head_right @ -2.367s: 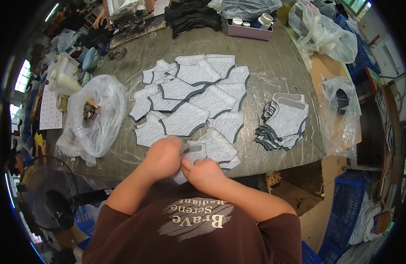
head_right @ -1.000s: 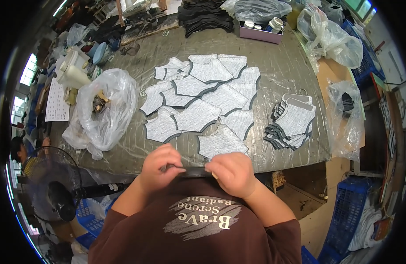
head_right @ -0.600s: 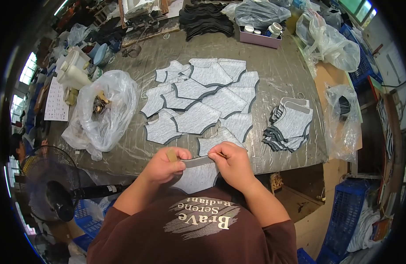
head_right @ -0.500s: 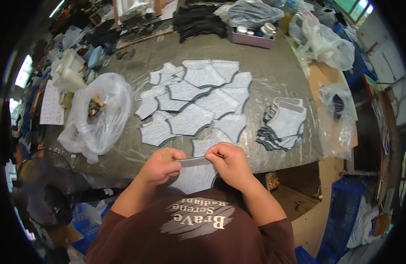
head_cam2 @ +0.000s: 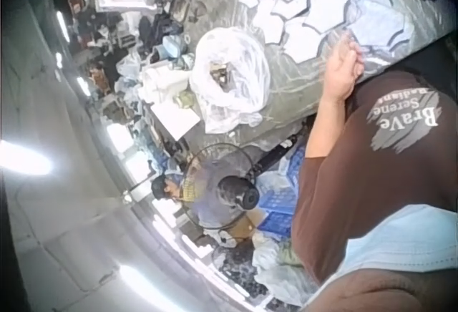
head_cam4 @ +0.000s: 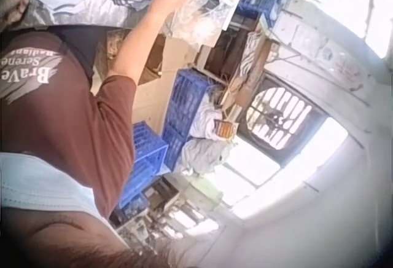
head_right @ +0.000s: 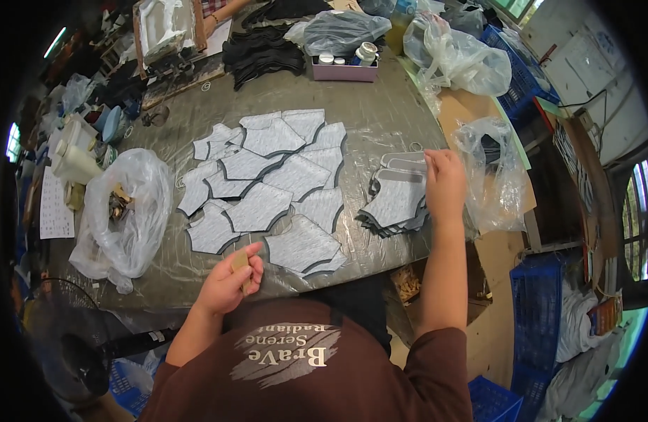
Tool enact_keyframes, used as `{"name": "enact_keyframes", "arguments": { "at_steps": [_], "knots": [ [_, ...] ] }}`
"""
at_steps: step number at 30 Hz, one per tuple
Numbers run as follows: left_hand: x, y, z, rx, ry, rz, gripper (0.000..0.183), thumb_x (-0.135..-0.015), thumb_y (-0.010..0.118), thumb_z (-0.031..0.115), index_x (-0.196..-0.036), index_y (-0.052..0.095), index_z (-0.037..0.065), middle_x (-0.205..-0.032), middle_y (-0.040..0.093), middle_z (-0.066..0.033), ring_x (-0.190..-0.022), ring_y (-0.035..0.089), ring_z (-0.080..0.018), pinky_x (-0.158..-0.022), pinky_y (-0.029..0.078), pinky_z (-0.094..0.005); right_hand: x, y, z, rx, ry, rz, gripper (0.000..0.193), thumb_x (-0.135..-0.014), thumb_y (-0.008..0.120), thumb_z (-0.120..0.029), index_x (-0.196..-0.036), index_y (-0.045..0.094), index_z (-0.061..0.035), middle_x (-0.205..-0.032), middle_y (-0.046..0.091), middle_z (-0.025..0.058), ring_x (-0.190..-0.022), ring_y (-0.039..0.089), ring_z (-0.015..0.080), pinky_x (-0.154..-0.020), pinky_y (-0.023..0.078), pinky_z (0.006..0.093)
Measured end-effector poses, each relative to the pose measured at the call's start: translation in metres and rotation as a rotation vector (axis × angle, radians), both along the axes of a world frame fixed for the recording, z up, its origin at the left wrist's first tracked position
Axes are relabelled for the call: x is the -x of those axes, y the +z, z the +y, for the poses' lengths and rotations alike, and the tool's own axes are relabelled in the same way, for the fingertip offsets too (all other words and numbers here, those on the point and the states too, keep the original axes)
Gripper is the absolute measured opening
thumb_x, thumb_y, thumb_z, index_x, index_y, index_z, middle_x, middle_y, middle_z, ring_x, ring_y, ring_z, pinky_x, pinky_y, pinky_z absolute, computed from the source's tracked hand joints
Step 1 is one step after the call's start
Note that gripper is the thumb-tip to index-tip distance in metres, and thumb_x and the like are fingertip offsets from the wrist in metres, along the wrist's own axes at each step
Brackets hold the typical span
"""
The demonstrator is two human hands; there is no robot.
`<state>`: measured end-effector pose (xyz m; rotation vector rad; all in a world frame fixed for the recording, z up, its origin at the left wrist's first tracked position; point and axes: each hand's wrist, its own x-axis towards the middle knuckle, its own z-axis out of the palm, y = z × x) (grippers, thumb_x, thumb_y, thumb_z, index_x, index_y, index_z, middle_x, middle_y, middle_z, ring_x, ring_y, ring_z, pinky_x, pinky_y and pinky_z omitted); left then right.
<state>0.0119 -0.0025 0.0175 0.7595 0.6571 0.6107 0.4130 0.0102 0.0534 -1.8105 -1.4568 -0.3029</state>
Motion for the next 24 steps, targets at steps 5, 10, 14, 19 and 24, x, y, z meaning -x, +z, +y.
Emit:
{"name": "enact_keyframes", "arguments": {
  "at_steps": [5,10,14,19,24],
  "knots": [
    [-0.012,0.005,0.000,-0.956,-0.076,0.629,0.047,-0.086,0.051,-0.003,-0.131,0.041,-0.005,-0.092,0.053,-0.0132,-0.077,0.051,-0.0226,-0.067,0.044,-0.0326,0.136,-0.011,-0.033,0.520,0.548,0.880,0.013,-0.083,0.065,-0.011,-0.090,0.068,0.0000,-0.081,0.066,0.0057,-0.074,0.060,0.0121,-0.070,0.047,0.0267],
    [-0.036,0.013,0.004,-1.353,-0.036,0.722,0.060,-0.073,0.053,-0.008,-0.131,0.040,-0.004,-0.088,0.048,-0.0172,-0.081,0.048,-0.0348,-0.073,0.042,-0.0400,0.191,-0.014,-0.043,0.756,0.639,1.357,0.011,-0.087,0.062,-0.008,-0.089,0.066,0.0011,-0.068,0.061,0.0015,-0.054,0.050,0.0042,-0.047,0.038,0.0209],
    [-0.036,0.014,0.003,-1.436,0.026,0.725,0.062,-0.071,0.054,-0.009,-0.132,0.040,-0.004,-0.089,0.047,-0.0171,-0.082,0.049,-0.0343,-0.073,0.042,-0.0409,0.193,-0.019,-0.044,0.675,0.658,1.422,0.010,-0.088,0.061,-0.010,-0.088,0.064,-0.0009,-0.065,0.057,-0.0021,-0.045,0.044,0.0019,-0.040,0.032,0.0180],
    [-0.034,0.004,0.002,-1.385,0.031,0.665,0.060,-0.074,0.053,-0.010,-0.132,0.040,-0.004,-0.092,0.048,-0.0177,-0.081,0.050,-0.0343,-0.073,0.044,-0.0400,0.198,-0.024,-0.042,0.571,0.720,1.451,0.008,-0.087,0.062,-0.009,-0.086,0.063,-0.0016,-0.064,0.056,-0.0025,-0.050,0.046,0.0020,-0.042,0.033,0.0184],
    [-0.029,-0.001,0.001,-0.470,-0.022,0.119,0.036,-0.092,0.048,0.004,-0.127,0.046,-0.002,-0.099,0.055,-0.0094,-0.081,0.055,-0.0151,-0.070,0.044,-0.0254,0.202,-0.029,-0.041,0.550,0.739,1.631,0.003,-0.088,0.056,-0.006,-0.088,0.057,-0.0030,-0.073,0.056,0.0008,-0.055,0.044,0.0045,-0.047,0.033,0.0193]
  ]
}}
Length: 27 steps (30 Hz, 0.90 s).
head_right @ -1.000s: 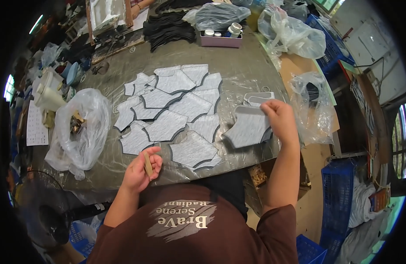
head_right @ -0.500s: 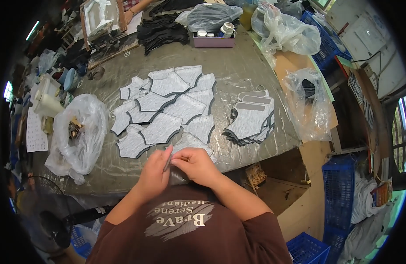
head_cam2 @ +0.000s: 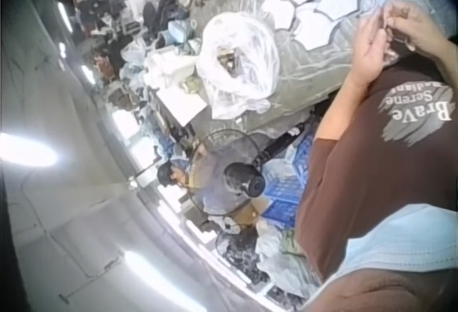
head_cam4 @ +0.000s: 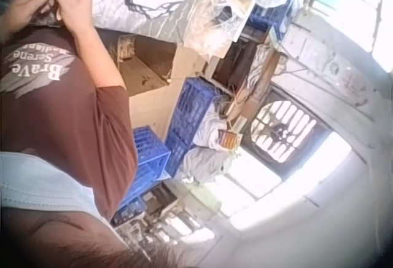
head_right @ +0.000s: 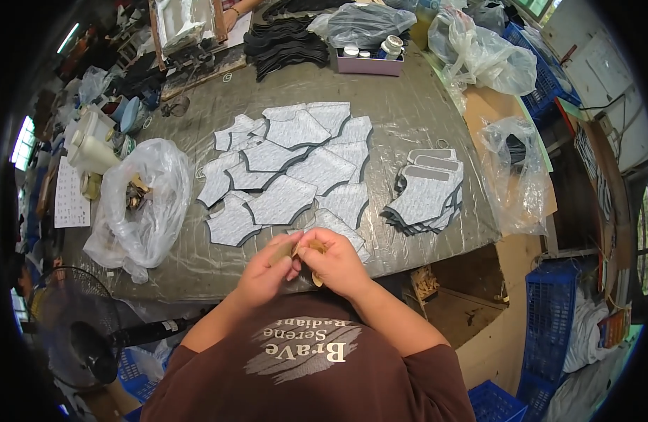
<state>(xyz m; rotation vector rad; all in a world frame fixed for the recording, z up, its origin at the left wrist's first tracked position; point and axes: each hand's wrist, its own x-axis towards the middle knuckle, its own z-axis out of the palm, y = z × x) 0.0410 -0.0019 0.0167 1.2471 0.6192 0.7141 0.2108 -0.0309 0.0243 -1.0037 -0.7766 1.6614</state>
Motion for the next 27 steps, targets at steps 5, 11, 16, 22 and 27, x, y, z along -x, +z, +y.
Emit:
{"name": "enact_keyframes", "arguments": {
  "at_steps": [5,11,16,22,27],
  "knots": [
    [0.010,-0.007,0.004,0.163,0.143,0.030,0.023,-0.092,0.051,0.007,-0.114,0.054,0.001,-0.092,0.055,-0.0053,-0.079,0.054,-0.0120,-0.066,0.044,-0.0258,-0.006,-0.015,-0.004,-0.083,0.000,0.260,0.006,-0.092,0.046,-0.007,-0.090,0.051,-0.0059,-0.077,0.051,-0.0007,-0.067,0.047,0.0061,-0.059,0.038,0.0195],
    [0.003,0.012,0.018,-0.750,-0.036,0.291,0.017,-0.075,0.068,0.000,-0.089,0.059,0.003,-0.088,0.054,-0.0089,-0.080,0.055,-0.0216,-0.068,0.044,-0.0299,0.000,-0.005,-0.012,0.020,0.102,-0.046,0.013,-0.093,0.039,-0.008,-0.085,0.049,-0.0074,-0.076,0.050,0.0004,-0.060,0.042,0.0053,-0.054,0.037,0.0239],
    [0.009,-0.012,0.019,-0.410,0.100,0.364,0.010,-0.078,0.064,0.000,-0.084,0.056,0.003,-0.100,0.057,-0.0107,-0.089,0.056,-0.0217,-0.081,0.044,-0.0306,-0.063,-0.032,-0.006,-0.077,-0.400,0.458,0.014,-0.093,0.049,-0.016,-0.082,0.047,-0.0075,-0.072,0.052,0.0043,-0.056,0.047,0.0112,-0.051,0.040,0.0263],
    [0.010,-0.009,-0.005,-0.158,0.055,0.507,0.005,-0.086,0.056,0.004,-0.083,0.053,0.001,-0.112,0.061,-0.0166,-0.090,0.062,-0.0167,-0.080,0.047,-0.0282,-0.036,-0.017,-0.032,-0.437,-0.182,-1.456,0.024,-0.081,0.067,-0.023,-0.101,0.061,-0.0108,-0.065,0.054,0.0052,-0.055,0.057,0.0202,-0.050,0.045,0.0352],
    [0.031,0.004,-0.009,0.378,0.213,0.267,0.008,-0.087,0.060,0.008,-0.083,0.056,0.002,-0.089,0.066,-0.0106,-0.069,0.061,-0.0104,-0.066,0.047,-0.0238,-0.033,-0.028,-0.033,-0.620,0.127,-1.486,0.028,-0.075,0.065,-0.020,-0.103,0.066,-0.0161,-0.066,0.053,0.0036,-0.058,0.058,0.0241,-0.050,0.045,0.0364]
  ]
}}
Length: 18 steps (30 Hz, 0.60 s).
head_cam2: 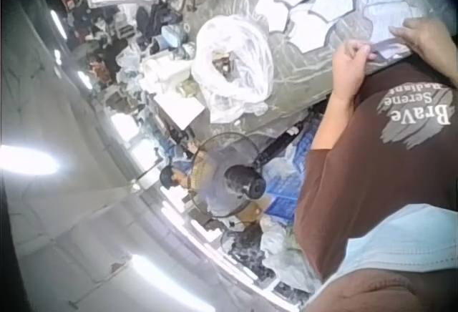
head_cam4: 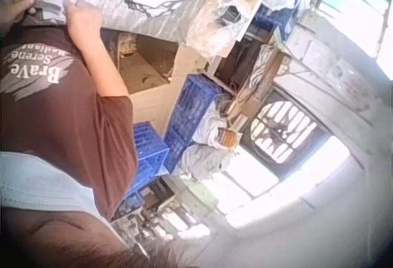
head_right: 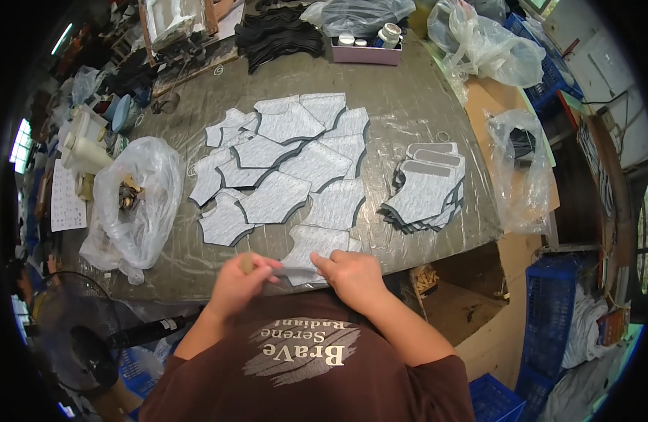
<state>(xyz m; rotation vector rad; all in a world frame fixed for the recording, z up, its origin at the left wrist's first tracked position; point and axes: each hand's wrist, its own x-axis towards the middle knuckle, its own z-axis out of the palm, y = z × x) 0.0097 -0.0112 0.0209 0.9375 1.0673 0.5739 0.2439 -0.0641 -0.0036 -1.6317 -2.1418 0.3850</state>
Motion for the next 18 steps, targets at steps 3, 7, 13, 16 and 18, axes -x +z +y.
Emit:
{"name": "enact_keyframes", "arguments": {
  "at_steps": [3,7,13,16,18],
  "knots": [
    [0.018,-0.008,0.015,-0.074,0.184,0.195,0.007,-0.084,0.063,0.007,-0.082,0.058,0.002,-0.075,0.063,-0.0060,-0.062,0.058,-0.0087,-0.059,0.046,-0.0207,-0.003,0.002,0.012,0.004,0.192,-0.007,0.029,-0.073,0.061,-0.016,-0.102,0.067,-0.0183,-0.067,0.052,0.0029,-0.058,0.058,0.0230,-0.049,0.045,0.0359],
    [-0.008,-0.006,0.023,-0.148,0.214,0.172,0.007,-0.080,0.066,0.001,-0.085,0.061,0.001,-0.068,0.059,-0.0015,-0.056,0.052,-0.0061,-0.049,0.039,-0.0189,0.002,0.002,0.015,0.005,0.349,-0.034,0.028,-0.073,0.060,-0.013,-0.099,0.066,-0.0174,-0.072,0.052,0.0035,-0.057,0.057,0.0220,-0.049,0.045,0.0360],
    [-0.019,-0.018,0.029,-0.131,0.122,0.201,0.008,-0.078,0.069,0.002,-0.082,0.063,-0.001,-0.068,0.061,-0.0018,-0.057,0.054,-0.0070,-0.052,0.043,-0.0200,0.001,-0.014,0.005,-0.174,0.038,0.033,0.022,-0.072,0.060,-0.011,-0.093,0.064,-0.0082,-0.078,0.052,0.0039,-0.058,0.057,0.0208,-0.049,0.045,0.0342],
    [-0.020,-0.018,0.031,-0.116,0.086,0.230,0.008,-0.078,0.070,0.003,-0.080,0.063,-0.001,-0.068,0.061,-0.0018,-0.055,0.054,-0.0070,-0.052,0.043,-0.0203,0.002,-0.013,0.005,-0.203,0.054,-0.001,0.022,-0.072,0.059,-0.011,-0.093,0.064,-0.0063,-0.081,0.054,0.0036,-0.058,0.058,0.0197,-0.050,0.045,0.0335],
    [-0.021,-0.018,0.032,-0.107,0.087,0.233,0.008,-0.078,0.070,0.003,-0.080,0.063,0.000,-0.067,0.061,-0.0019,-0.055,0.054,-0.0069,-0.052,0.043,-0.0205,0.001,-0.013,0.006,-0.199,0.058,0.003,0.022,-0.072,0.059,-0.011,-0.093,0.064,-0.0062,-0.082,0.054,0.0038,-0.059,0.058,0.0193,-0.050,0.045,0.0333]
  ]
}}
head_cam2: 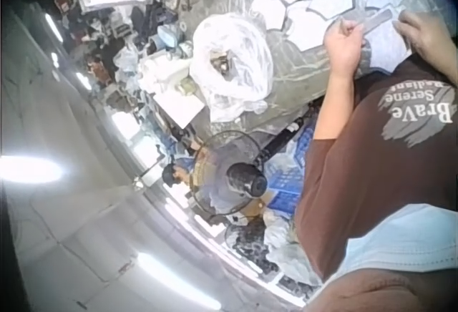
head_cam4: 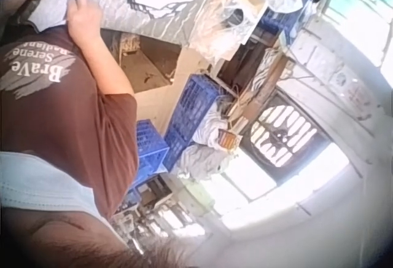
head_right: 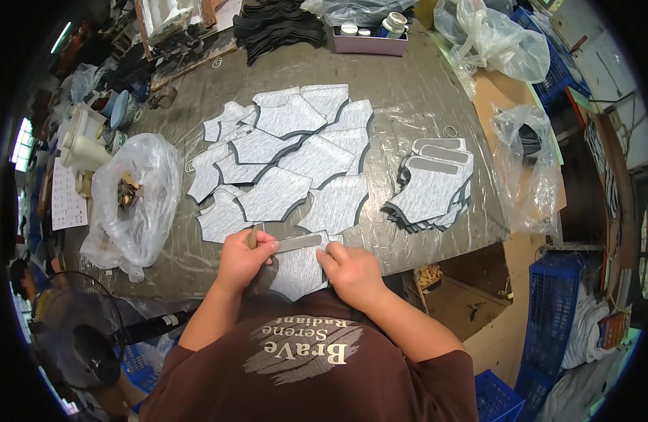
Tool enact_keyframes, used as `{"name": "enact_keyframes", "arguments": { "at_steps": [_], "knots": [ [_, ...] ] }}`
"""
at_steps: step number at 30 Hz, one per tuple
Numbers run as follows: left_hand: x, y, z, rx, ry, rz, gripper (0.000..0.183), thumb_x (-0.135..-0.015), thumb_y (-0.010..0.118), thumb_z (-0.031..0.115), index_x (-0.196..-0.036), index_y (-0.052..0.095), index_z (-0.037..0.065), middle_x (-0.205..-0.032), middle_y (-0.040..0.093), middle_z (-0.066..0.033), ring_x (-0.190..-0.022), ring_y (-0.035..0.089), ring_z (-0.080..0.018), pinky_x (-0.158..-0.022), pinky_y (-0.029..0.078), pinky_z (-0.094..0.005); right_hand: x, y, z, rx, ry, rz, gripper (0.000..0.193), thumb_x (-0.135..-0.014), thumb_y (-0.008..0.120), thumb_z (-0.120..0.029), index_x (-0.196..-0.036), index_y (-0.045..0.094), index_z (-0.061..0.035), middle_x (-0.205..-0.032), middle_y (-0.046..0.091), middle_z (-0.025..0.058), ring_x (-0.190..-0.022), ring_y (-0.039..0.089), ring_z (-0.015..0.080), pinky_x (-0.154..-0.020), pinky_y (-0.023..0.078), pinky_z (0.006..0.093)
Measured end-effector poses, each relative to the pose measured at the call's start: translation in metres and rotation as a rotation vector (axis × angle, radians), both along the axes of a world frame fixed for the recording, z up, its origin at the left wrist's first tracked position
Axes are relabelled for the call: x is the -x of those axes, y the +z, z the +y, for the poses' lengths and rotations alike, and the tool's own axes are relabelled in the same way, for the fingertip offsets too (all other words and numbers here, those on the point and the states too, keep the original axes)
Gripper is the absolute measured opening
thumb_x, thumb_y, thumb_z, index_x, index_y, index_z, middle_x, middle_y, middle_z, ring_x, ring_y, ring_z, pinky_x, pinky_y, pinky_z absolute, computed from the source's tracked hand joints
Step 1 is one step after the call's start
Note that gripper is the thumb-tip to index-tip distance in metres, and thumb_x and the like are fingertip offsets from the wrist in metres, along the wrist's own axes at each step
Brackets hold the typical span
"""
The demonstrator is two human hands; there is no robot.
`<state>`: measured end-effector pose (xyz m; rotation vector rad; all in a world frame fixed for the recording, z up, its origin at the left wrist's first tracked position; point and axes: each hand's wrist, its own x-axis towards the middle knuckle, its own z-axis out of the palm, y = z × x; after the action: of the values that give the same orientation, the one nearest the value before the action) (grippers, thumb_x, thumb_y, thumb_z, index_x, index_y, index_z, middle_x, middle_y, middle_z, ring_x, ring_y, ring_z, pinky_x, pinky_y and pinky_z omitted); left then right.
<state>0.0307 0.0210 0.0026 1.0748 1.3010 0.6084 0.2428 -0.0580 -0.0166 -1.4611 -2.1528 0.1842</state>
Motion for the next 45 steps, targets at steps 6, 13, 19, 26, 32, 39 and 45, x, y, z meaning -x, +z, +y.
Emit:
{"name": "enact_keyframes", "arguments": {
  "at_steps": [6,13,19,26,32,39,45],
  "knots": [
    [-0.004,0.002,-0.001,0.005,0.004,0.029,0.009,-0.078,0.070,0.004,-0.079,0.062,-0.001,-0.066,0.061,-0.0018,-0.053,0.053,-0.0067,-0.050,0.042,-0.0207,-0.001,-0.002,0.001,-0.017,0.012,0.014,0.023,-0.071,0.059,-0.011,-0.092,0.064,-0.0048,-0.097,0.059,0.0052,-0.060,0.058,0.0185,-0.051,0.046,0.0324],
    [-0.002,0.000,-0.001,-0.039,-0.027,0.068,0.010,-0.078,0.070,0.005,-0.079,0.062,-0.001,-0.065,0.060,-0.0017,-0.053,0.053,-0.0064,-0.050,0.042,-0.0205,0.000,-0.004,0.002,-0.011,0.033,-0.008,0.021,-0.071,0.059,-0.010,-0.090,0.063,-0.0029,-0.112,0.062,0.0067,-0.058,0.056,0.0179,-0.052,0.046,0.0329],
    [0.001,-0.007,0.001,-0.265,-0.172,0.296,0.013,-0.077,0.068,0.010,-0.076,0.063,-0.002,-0.064,0.060,-0.0070,-0.055,0.056,-0.0143,-0.052,0.043,-0.0276,0.000,-0.004,0.003,-0.012,0.023,0.005,0.018,-0.071,0.059,-0.010,-0.088,0.062,-0.0035,-0.110,0.063,0.0061,-0.057,0.056,0.0181,-0.051,0.046,0.0326],
    [-0.004,0.002,0.003,-0.584,-0.370,0.588,0.015,-0.075,0.067,0.013,-0.077,0.061,0.000,-0.071,0.058,-0.0160,-0.070,0.057,-0.0385,-0.061,0.045,-0.0415,0.000,-0.003,0.004,0.004,0.012,-0.004,0.016,-0.072,0.060,-0.008,-0.087,0.061,-0.0043,-0.109,0.064,0.0061,-0.058,0.059,0.0193,-0.051,0.047,0.0329],
    [-0.003,-0.001,-0.006,-0.926,-0.250,0.319,0.011,-0.076,0.066,0.007,-0.079,0.058,0.001,-0.075,0.060,-0.0135,-0.070,0.060,-0.0333,-0.064,0.048,-0.0375,-0.001,0.000,0.005,0.017,-0.143,0.538,0.025,-0.078,0.063,0.001,-0.102,0.063,-0.0046,-0.100,0.061,0.0118,-0.067,0.060,0.0287,-0.059,0.049,0.0332],
    [0.005,-0.007,-0.022,-0.731,-0.200,0.094,0.011,-0.076,0.068,0.001,-0.079,0.057,0.002,-0.081,0.064,-0.0107,-0.072,0.062,-0.0251,-0.063,0.048,-0.0310,0.009,0.023,0.008,0.210,-0.133,0.465,0.027,-0.078,0.067,-0.005,-0.104,0.062,-0.0053,-0.085,0.055,0.0117,-0.069,0.058,0.0289,-0.060,0.047,0.0366],
    [0.008,0.009,-0.017,-0.505,-0.202,0.166,0.014,-0.078,0.069,0.005,-0.090,0.063,0.002,-0.079,0.065,-0.0074,-0.068,0.057,-0.0102,-0.060,0.046,-0.0238,0.015,0.021,0.018,0.246,-0.146,0.424,0.016,-0.076,0.069,-0.008,-0.089,0.060,-0.0048,-0.080,0.052,0.0102,-0.065,0.058,0.0297,-0.058,0.047,0.0382]
  ]
}}
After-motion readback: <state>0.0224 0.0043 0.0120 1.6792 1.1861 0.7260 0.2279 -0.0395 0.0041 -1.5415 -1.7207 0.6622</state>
